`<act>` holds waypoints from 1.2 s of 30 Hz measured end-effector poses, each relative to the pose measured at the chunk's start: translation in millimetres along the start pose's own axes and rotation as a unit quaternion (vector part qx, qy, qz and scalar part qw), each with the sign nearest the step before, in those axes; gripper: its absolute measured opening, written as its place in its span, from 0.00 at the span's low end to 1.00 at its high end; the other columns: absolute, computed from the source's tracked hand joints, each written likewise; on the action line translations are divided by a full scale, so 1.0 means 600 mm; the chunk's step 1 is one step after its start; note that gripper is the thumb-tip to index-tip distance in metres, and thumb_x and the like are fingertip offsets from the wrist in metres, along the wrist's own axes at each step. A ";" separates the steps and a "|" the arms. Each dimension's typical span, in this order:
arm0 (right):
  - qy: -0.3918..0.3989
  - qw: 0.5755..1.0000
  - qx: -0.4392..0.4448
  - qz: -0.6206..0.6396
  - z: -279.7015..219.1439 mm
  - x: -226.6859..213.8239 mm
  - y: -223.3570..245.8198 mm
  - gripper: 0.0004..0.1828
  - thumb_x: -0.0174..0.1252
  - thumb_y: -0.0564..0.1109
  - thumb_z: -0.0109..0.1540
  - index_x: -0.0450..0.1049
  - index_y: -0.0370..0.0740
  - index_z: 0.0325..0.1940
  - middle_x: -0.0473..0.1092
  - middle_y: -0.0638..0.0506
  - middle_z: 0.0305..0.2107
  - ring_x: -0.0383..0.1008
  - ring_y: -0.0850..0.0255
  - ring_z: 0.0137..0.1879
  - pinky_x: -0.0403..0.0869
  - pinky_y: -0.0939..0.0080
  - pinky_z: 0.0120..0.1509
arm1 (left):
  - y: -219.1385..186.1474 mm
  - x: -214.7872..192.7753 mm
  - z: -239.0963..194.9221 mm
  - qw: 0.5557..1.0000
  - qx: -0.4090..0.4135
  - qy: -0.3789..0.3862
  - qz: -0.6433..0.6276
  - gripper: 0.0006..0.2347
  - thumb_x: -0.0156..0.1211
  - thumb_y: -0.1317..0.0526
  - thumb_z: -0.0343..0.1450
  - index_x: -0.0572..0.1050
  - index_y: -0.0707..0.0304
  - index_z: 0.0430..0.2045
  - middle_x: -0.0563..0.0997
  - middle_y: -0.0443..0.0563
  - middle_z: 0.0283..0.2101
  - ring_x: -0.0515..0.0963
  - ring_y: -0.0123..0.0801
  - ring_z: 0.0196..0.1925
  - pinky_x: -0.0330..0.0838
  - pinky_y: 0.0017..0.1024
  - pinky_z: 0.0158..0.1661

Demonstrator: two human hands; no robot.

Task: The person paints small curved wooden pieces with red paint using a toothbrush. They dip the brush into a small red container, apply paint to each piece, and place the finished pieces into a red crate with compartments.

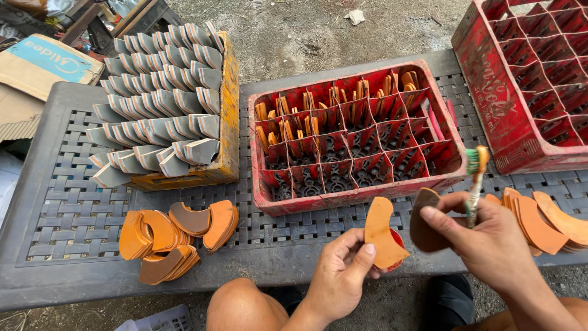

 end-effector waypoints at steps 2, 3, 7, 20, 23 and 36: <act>-0.008 1.000 -0.005 0.020 0.002 0.003 0.000 0.11 0.64 0.45 0.61 0.79 0.33 0.38 0.72 0.55 0.21 0.67 0.71 0.26 0.65 0.68 0.28 | -0.006 -0.006 0.001 1.000 -0.007 -0.003 0.009 0.12 0.51 0.60 0.79 0.76 0.71 0.50 0.83 0.48 0.40 0.80 0.22 0.38 0.75 0.22 0.39; -0.011 0.999 -0.008 0.030 0.003 0.006 -0.004 0.11 0.64 0.45 0.62 0.79 0.33 0.39 0.72 0.56 0.20 0.66 0.71 0.25 0.65 0.68 0.28 | -0.007 -0.007 0.002 1.000 -0.011 -0.005 0.014 0.12 0.51 0.60 0.79 0.76 0.70 0.50 0.83 0.48 0.40 0.79 0.22 0.38 0.75 0.21 0.38; 0.054 0.993 0.050 0.089 -0.004 0.038 -0.047 0.13 0.62 0.46 0.61 0.81 0.34 0.43 0.66 0.55 0.15 0.60 0.68 0.19 0.60 0.65 0.22 | -0.002 0.006 0.014 0.998 0.017 -0.035 0.042 0.11 0.55 0.63 0.77 0.77 0.71 0.50 0.79 0.48 0.42 0.80 0.23 0.37 0.76 0.24 0.35; 0.169 0.956 -0.029 0.237 -0.021 0.070 -0.041 0.34 0.61 0.40 0.59 0.65 0.37 0.70 0.78 0.40 0.51 0.79 0.67 0.41 0.75 0.66 0.36 | -0.070 0.028 -0.008 0.820 0.331 -0.092 0.458 0.16 0.73 0.63 0.66 0.79 0.66 0.46 0.79 0.60 0.46 0.83 0.47 0.45 0.79 0.37 0.45; 0.247 0.913 -0.063 0.318 -0.016 0.046 -0.041 0.36 0.61 0.40 0.65 0.61 0.36 0.77 0.77 0.38 0.55 0.78 0.63 0.40 0.76 0.63 0.37 | -0.083 0.018 -0.007 0.866 0.330 -0.033 0.374 0.18 0.74 0.65 0.64 0.77 0.67 0.46 0.78 0.68 0.54 0.82 0.54 0.56 0.80 0.41 0.53; 0.264 0.913 -0.065 0.304 -0.030 0.048 -0.051 0.37 0.57 0.43 0.63 0.55 0.41 0.77 0.76 0.38 0.55 0.79 0.60 0.44 0.76 0.63 0.35 | -0.063 0.004 -0.014 0.880 0.315 0.051 0.352 0.24 0.79 0.64 0.64 0.76 0.66 0.54 0.79 0.63 0.64 0.81 0.52 0.67 0.80 0.38 0.64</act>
Point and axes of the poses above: each hand's wrist, its own z-axis towards the middle knuckle, its own x-axis out of the palm, y = z × x, the point moved 2 cm from there along z, towards the middle knuckle
